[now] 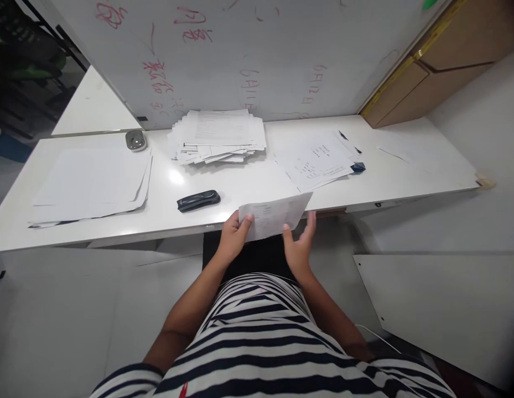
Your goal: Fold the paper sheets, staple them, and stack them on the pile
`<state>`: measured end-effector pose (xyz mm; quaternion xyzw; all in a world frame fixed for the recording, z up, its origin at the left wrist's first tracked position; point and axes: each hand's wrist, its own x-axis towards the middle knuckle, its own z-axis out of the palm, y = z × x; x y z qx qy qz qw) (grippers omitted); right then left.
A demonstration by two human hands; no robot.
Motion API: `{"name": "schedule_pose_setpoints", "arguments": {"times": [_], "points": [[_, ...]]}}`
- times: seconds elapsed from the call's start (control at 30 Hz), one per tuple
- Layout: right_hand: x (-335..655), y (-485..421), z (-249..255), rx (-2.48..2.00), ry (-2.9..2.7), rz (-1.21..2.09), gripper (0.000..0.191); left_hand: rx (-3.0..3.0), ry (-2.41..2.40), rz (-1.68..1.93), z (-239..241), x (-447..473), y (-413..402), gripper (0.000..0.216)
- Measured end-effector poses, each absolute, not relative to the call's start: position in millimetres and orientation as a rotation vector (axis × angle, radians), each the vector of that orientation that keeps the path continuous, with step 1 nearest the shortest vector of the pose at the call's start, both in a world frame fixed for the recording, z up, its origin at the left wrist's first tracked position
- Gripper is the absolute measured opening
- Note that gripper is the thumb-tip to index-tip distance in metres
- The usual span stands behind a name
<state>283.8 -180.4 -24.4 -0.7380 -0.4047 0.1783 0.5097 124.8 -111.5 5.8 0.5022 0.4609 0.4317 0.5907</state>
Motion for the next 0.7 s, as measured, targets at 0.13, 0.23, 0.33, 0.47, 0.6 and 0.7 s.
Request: {"name": "schedule_pose_setpoints", "arguments": {"times": [0.13, 0.23, 0.33, 0.47, 0.6, 0.7], "points": [[314.2, -171.2, -39.5, -1.717, -0.731, 0.585, 0.082, 1.369, 1.113, 0.907, 19.4, 112.0, -107.0, 0.031], [323.0, -170.0, -32.7, -1.625, -0.773, 0.704, 0.072, 1.565, 1.072, 0.846, 40.9, 103.0, -107.0, 0.027], [328.5, -163.3, -3.4, -1.493, -0.875, 0.722, 0.064, 1.816, 0.890, 0.859, 68.4, 94.9, -103.3, 0.021], [335.9, -138.5, 39.3, -1.244, -1.082, 0.616, 0.044, 1.843, 0.697, 1.208, 82.4, 92.7, -88.6, 0.017], [330.6, -116.1, 39.0, -1.131, -1.065, 0.619, 0.020, 1.621, 0.948, 1.412, 53.3, 97.5, -73.4, 0.017], [320.5, -110.3, 21.4, -1.247, -0.997, 0.740, 0.025, 1.461, 1.187, 1.342, 27.8, 98.1, -69.2, 0.023]]}}
